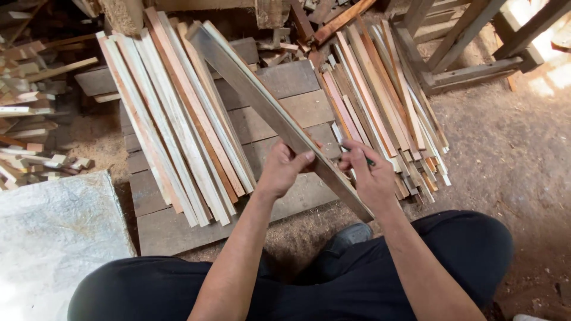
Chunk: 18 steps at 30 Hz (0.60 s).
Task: Inspect and mark wooden strips with a pencil.
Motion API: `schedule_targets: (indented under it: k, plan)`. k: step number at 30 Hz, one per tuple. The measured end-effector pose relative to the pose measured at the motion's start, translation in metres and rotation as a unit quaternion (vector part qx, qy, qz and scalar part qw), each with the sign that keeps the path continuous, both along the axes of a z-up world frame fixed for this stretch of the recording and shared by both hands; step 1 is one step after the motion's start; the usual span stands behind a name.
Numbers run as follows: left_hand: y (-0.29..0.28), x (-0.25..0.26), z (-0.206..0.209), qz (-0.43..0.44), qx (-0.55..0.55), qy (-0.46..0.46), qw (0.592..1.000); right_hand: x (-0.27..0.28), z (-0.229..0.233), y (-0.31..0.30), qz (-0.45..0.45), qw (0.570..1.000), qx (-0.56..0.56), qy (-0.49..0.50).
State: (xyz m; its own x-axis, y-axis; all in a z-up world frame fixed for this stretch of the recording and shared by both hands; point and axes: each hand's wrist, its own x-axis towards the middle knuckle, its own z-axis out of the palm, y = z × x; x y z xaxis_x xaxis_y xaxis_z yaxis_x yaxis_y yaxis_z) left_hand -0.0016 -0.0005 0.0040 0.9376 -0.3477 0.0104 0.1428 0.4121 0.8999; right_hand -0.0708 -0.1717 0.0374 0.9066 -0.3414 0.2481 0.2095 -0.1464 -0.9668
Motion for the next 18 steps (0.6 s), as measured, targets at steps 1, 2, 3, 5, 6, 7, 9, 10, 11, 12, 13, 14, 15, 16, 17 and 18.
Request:
schedule_targets:
  k: [1, 2, 3, 5, 6, 7, 9, 10, 11, 12, 13, 14, 15, 16, 17, 18]
  plan:
    - [-0.003, -0.003, -0.002, -0.007, -0.001, -0.003, 1.0, 0.005, 0.007, 0.007, -0.007, 1.0, -0.001, -0.003]
    - [-0.006, -0.006, -0.004, -0.026, 0.019, -0.007, 0.999, 0.01, 0.013, 0.014, 0.014, 0.999, 0.041, -0.008]
    - [-0.009, -0.01, -0.007, -0.043, 0.04, -0.013, 0.998, 0.015, 0.02, 0.02, 0.037, 0.996, 0.083, -0.015]
    - [-0.015, -0.012, -0.023, -0.053, 0.041, -0.012, 0.998, 0.032, 0.026, 0.027, 0.056, 0.996, 0.07, -0.025]
    - [-0.017, -0.014, -0.032, -0.057, 0.044, -0.009, 0.997, 0.039, 0.028, 0.032, 0.081, 0.994, 0.059, -0.033]
    - [-0.016, -0.015, -0.022, -0.058, 0.043, -0.009, 0.997, 0.039, 0.031, 0.032, 0.079, 0.995, 0.057, -0.032]
    - [-0.013, -0.016, -0.003, -0.052, 0.04, -0.012, 0.998, 0.039, 0.037, 0.034, 0.077, 0.996, 0.034, -0.029]
    - [-0.008, -0.016, 0.012, -0.051, 0.039, -0.013, 0.998, 0.033, 0.03, 0.032, 0.078, 0.996, 0.034, -0.03]
    - [-0.003, -0.017, 0.026, -0.041, 0.04, -0.014, 0.998, 0.027, 0.022, 0.031, 0.067, 0.998, 0.022, 0.002]
    - [0.002, -0.017, 0.039, -0.032, 0.042, -0.014, 0.999, 0.02, 0.015, 0.029, 0.056, 0.998, 0.009, 0.033]
    - [0.006, -0.014, 0.038, -0.031, 0.041, -0.015, 0.999, 0.016, 0.004, 0.024, 0.056, 0.998, 0.008, 0.033]
    - [0.009, -0.011, 0.037, -0.019, 0.042, -0.018, 0.999, 0.013, -0.007, 0.019, 0.055, 0.997, 0.024, 0.042]
    - [0.014, -0.011, 0.035, -0.006, 0.046, -0.019, 0.999, 0.006, -0.018, 0.015, 0.054, 0.996, 0.041, 0.054]
    - [0.011, -0.01, 0.03, -0.006, 0.046, -0.018, 0.999, 0.008, -0.014, 0.012, 0.055, 0.996, 0.042, 0.055]
    - [0.008, -0.008, 0.026, -0.015, 0.05, -0.023, 0.998, 0.009, -0.01, 0.01, 0.051, 0.997, 0.043, 0.045]
    - [0.005, -0.006, 0.021, -0.024, 0.054, -0.028, 0.998, 0.011, -0.006, 0.008, 0.046, 0.997, 0.044, 0.034]
